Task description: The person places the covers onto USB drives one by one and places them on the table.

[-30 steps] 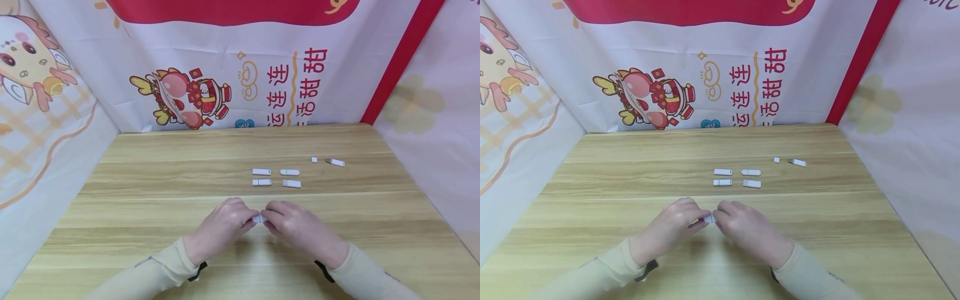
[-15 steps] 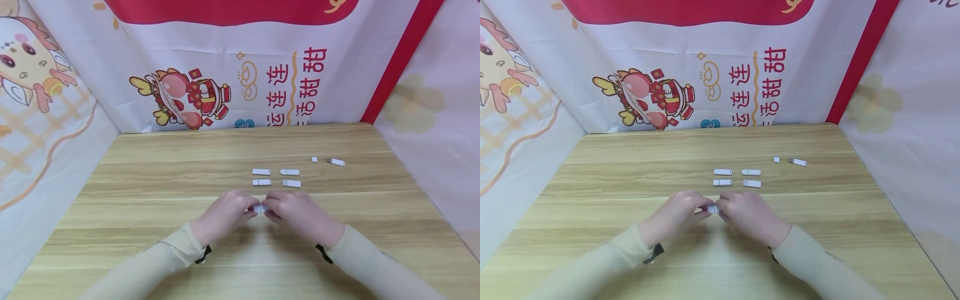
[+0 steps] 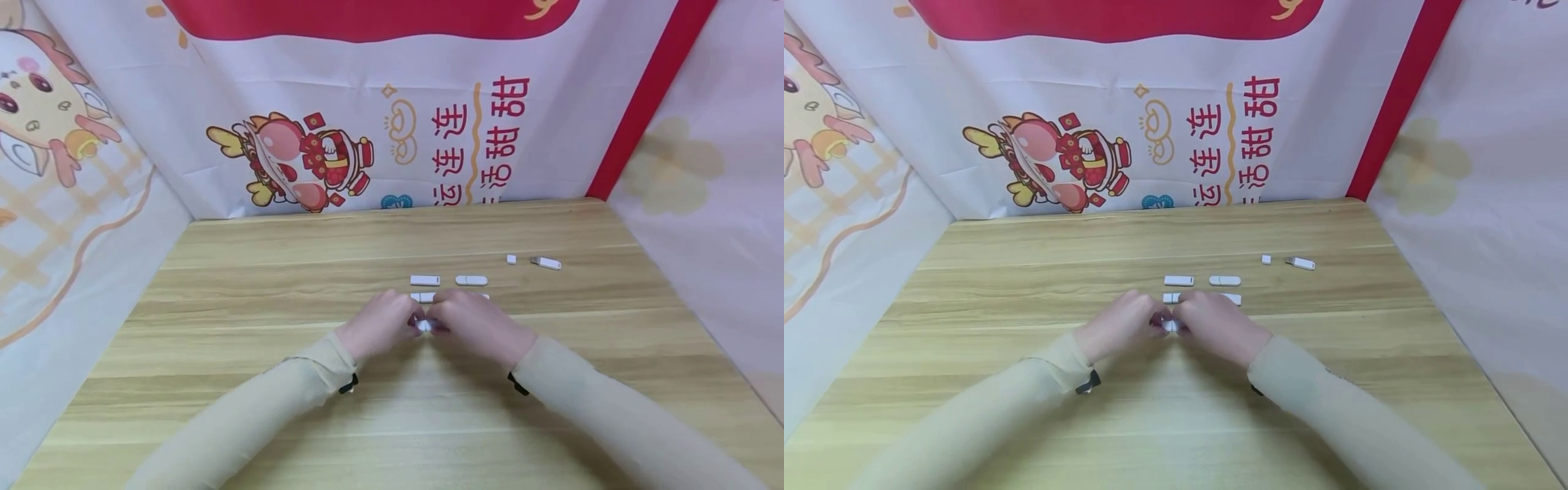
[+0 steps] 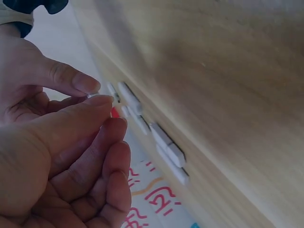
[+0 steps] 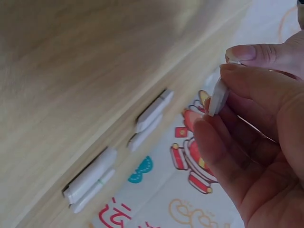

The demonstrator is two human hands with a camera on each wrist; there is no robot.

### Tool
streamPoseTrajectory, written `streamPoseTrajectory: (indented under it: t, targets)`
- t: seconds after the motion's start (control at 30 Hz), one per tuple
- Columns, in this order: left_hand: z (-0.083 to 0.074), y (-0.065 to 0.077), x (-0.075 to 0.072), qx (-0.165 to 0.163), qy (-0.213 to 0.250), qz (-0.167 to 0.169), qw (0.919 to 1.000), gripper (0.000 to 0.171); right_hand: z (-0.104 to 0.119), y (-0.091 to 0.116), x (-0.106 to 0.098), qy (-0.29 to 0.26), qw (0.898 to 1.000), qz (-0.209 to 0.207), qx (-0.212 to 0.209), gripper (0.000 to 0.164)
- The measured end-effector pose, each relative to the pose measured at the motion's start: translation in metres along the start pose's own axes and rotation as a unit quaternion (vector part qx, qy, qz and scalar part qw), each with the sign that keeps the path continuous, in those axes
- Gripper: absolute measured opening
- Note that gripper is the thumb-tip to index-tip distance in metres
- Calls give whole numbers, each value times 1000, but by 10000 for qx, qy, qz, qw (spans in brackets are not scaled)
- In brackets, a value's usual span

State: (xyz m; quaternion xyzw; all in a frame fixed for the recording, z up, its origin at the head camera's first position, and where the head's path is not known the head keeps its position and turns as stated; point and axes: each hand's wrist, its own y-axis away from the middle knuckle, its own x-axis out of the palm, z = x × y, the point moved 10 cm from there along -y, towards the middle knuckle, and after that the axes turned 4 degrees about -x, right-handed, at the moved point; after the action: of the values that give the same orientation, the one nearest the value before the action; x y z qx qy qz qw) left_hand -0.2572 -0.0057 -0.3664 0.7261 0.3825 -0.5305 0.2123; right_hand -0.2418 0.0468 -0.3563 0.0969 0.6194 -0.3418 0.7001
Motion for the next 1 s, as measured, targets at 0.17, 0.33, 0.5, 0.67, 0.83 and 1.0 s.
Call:
streamPoseTrajectory:
  t: [0.17,0.33,0.5,0.67,0.83,1.0]
  targets:
    - [14,-12,9,-217,46,196,9996,8,-15,-9,14,-320,9986,365,193,5]
    - [23,-21,15,-199,-43,301,9993,6,-24,-17,23,-372,9982,458,100,7]
    - [32,-27,22,-177,25,426,9989,6,-28,-23,29,-444,9973,574,118,8]
    - [37,-32,26,-257,83,573,9980,10,-31,-27,34,-518,9962,687,157,9]
    - [38,-35,28,-313,203,711,9968,10,-37,-28,39,-628,9943,818,267,12]
    - [40,-38,29,-385,322,817,9954,9,-39,-29,41,-750,9928,872,323,16]
